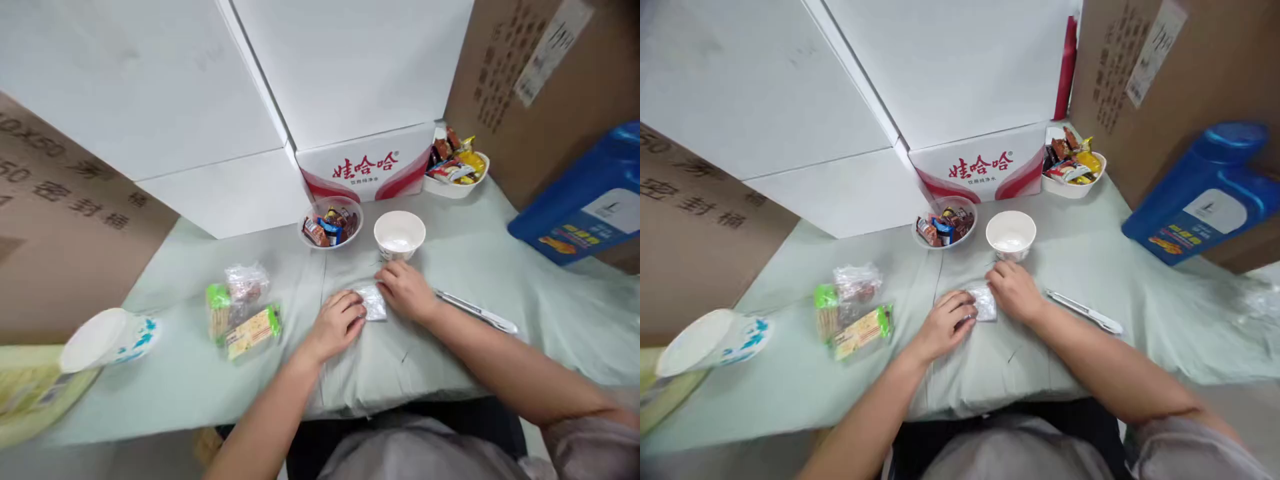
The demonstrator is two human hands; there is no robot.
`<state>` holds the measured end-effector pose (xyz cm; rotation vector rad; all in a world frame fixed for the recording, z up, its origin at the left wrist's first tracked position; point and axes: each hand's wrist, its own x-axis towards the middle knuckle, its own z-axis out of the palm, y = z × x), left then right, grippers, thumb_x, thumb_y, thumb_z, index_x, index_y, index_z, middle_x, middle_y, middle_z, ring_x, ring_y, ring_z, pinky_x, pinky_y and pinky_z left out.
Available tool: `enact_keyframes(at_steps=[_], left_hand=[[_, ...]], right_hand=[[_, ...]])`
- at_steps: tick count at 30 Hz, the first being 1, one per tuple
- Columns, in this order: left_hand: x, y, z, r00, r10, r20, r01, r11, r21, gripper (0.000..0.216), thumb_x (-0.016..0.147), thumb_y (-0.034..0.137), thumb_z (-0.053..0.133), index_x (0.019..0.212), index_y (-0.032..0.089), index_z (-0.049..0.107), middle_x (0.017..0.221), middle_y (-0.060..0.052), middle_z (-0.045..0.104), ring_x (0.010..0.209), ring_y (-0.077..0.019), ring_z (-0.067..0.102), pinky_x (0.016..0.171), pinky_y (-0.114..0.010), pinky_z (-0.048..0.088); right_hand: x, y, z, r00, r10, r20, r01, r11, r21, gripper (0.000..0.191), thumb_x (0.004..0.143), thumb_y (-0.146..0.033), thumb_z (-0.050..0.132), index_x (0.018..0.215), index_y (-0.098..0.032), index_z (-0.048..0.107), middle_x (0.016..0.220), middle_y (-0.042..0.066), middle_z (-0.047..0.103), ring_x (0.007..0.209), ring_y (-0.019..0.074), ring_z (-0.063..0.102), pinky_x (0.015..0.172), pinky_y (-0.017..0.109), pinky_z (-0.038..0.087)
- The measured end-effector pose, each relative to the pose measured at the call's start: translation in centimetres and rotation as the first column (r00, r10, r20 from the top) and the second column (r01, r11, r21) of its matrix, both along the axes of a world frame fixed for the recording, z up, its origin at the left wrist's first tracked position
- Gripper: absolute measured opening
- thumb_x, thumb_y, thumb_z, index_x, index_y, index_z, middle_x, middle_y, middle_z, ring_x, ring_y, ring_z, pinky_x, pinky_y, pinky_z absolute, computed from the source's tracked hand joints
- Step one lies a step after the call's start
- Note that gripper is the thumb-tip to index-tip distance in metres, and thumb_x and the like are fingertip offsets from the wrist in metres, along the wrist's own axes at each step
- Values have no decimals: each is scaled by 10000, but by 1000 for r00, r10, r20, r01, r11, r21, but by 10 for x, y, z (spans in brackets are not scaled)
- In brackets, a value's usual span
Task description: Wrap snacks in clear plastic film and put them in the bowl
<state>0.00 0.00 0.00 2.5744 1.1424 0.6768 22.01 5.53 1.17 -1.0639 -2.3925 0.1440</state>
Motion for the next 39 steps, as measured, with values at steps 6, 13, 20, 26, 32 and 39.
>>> enact_keyframes(at_steps=[6,13,20,26,32,39], left_hand=[[2,1,2,999,35,-19,-35,999,5,214,839,199,604,1051,189,634,1152,-92,632,1133,-253,542,988,-422,443],[3,1,3,999,42,-2,-42,999,24,142,888,204,585,997,204,675,1078,-78,668,1062,-230,588,936,-407,485],[-3,31,66,949,312,51,-316,935,158,149,907,209,521,885,191,667,868,-48,694,809,-171,655,747,-288,535],[81,99,119,951,255,-174,-190,928,320,213,922,217,504,1022,196,691,1045,-82,685,1024,-215,601,915,-349,479],[145,150,105,694,71,-716,-205,973,-103,206,870,318,586,875,200,755,981,-74,726,942,-233,665,792,-287,500],[161,164,93,576,21,-818,-311,930,-196,313,934,349,574,1189,167,579,1204,-88,598,1022,-212,614,868,-421,535]], right_hand=[[-16,-14,-3,966,244,86,-226,957,-181,142,886,-213,588,976,-146,676,970,104,654,940,225,532,840,357,436],[-11,-8,-5,972,233,-19,-231,946,-226,171,892,-167,559,997,-150,693,1016,95,671,960,214,546,862,336,429],[-9,-1,-7,999,-33,-8,29,959,-283,191,927,-203,506,946,-158,690,951,89,655,937,210,552,813,310,422],[-14,-1,-9,999,0,36,9,969,-247,147,877,-225,572,919,-146,690,995,115,643,989,252,517,828,343,409],[-13,-2,-9,999,-1,38,10,974,-228,144,865,-233,579,927,-155,684,1000,106,639,978,245,514,847,344,406],[-15,0,-14,999,-10,36,18,974,-228,158,875,-241,563,954,-161,674,1010,104,634,1000,247,505,854,347,402]])
